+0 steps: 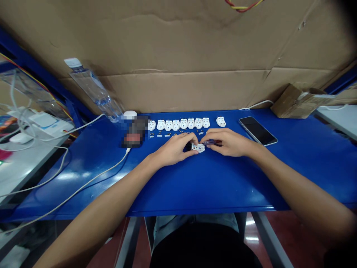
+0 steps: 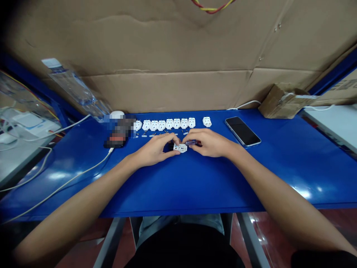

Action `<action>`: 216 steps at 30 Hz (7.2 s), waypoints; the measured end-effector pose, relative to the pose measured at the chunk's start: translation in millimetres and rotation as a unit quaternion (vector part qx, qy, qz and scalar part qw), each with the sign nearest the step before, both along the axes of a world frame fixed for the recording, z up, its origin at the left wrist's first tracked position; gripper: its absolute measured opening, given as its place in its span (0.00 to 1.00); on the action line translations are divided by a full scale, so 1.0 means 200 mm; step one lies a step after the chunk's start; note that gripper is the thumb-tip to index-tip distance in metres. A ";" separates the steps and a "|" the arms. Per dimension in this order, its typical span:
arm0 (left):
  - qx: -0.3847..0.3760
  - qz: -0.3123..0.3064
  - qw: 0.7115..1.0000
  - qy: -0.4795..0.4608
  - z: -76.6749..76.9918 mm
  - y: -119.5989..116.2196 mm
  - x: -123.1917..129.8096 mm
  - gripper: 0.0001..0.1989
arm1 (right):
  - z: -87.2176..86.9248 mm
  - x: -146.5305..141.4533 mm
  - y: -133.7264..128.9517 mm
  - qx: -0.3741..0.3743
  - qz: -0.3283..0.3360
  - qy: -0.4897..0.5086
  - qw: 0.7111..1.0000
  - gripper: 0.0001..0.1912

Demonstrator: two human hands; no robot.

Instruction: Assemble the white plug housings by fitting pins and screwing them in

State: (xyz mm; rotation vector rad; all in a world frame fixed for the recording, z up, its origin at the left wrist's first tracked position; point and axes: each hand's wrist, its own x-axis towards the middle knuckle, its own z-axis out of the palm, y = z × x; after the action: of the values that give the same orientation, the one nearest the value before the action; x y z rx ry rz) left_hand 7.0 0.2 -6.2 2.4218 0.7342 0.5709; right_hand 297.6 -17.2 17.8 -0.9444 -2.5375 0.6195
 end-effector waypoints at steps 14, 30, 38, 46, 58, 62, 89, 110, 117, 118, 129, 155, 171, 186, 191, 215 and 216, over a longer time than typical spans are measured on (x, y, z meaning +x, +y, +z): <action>-0.001 -0.019 1.000 -0.001 0.00 0.01 -0.01 0.08 | -0.04 0.01 0.04 0.033 -0.078 -0.062 0.995 0.13; 0.034 -0.032 0.999 0.000 0.00 0.01 -0.01 0.06 | 0.02 0.15 0.08 0.089 -0.157 -0.223 0.958 0.13; 0.090 -0.019 0.996 0.017 0.07 0.02 -0.08 0.13 | 0.00 0.15 0.08 0.111 -0.195 -0.182 0.957 0.12; 0.069 -0.015 0.997 0.009 0.03 0.05 -0.08 0.08 | 0.02 0.07 -0.01 0.097 0.000 -0.004 0.995 0.16; 0.078 0.007 0.997 -0.007 0.00 0.02 -0.05 0.14 | 0.00 0.00 -0.03 0.109 0.065 -0.127 0.984 0.14; 0.108 0.039 0.992 -0.046 0.01 0.01 -0.04 0.17 | 0.01 0.04 -0.02 0.122 0.033 -0.090 0.988 0.14; 0.096 0.023 0.994 -0.040 0.00 -0.01 -0.03 0.16 | -0.06 0.25 0.18 0.173 -0.281 -0.155 0.931 0.14; 0.082 0.025 0.996 -0.027 0.02 -0.02 -0.03 0.19 | 0.05 0.33 0.12 0.072 -0.235 -0.236 0.940 0.08; 0.049 0.027 0.997 -0.044 0.01 -0.02 -0.02 0.21 | 0.17 0.12 -0.04 -0.045 -0.083 -0.201 0.975 0.04; 0.042 0.027 0.998 -0.048 0.01 -0.02 -0.01 0.23 | 0.17 0.07 -0.06 -0.058 -0.052 -0.168 0.983 0.05; 0.021 -0.038 0.999 0.008 0.05 0.00 -0.04 0.22 | 0.09 0.02 -0.07 -0.030 -0.097 0.220 0.970 0.10; 0.007 -0.018 1.000 -0.020 0.03 0.00 -0.01 0.10 | -0.03 -0.11 -0.09 -0.059 -0.131 0.350 0.925 0.15; 0.017 -0.019 0.999 -0.021 0.02 0.01 -0.01 0.10 | -0.02 -0.13 -0.10 -0.040 -0.148 0.328 0.932 0.19; 0.015 0.001 0.999 -0.030 -0.01 -0.01 0.03 0.11 | -0.03 -0.24 -0.13 0.139 -0.228 0.271 0.925 0.17; 0.003 -0.016 0.999 -0.035 -0.02 0.00 0.02 0.10 | -0.03 -0.22 -0.12 0.074 -0.165 0.261 0.948 0.19; -0.009 -0.017 1.000 -0.024 -0.01 0.00 0.03 0.10 | -0.08 -0.22 -0.12 0.059 -0.151 0.339 0.927 0.22; -0.012 -0.022 0.999 -0.028 -0.01 0.00 0.03 0.10 | -0.08 -0.22 -0.12 0.046 -0.149 0.341 0.927 0.23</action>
State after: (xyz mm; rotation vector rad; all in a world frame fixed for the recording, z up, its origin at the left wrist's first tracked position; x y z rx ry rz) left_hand 12.3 -0.4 -7.4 2.3838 0.6600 0.6068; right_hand 254.4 -41.2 1.7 -0.8636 -1.7519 0.5958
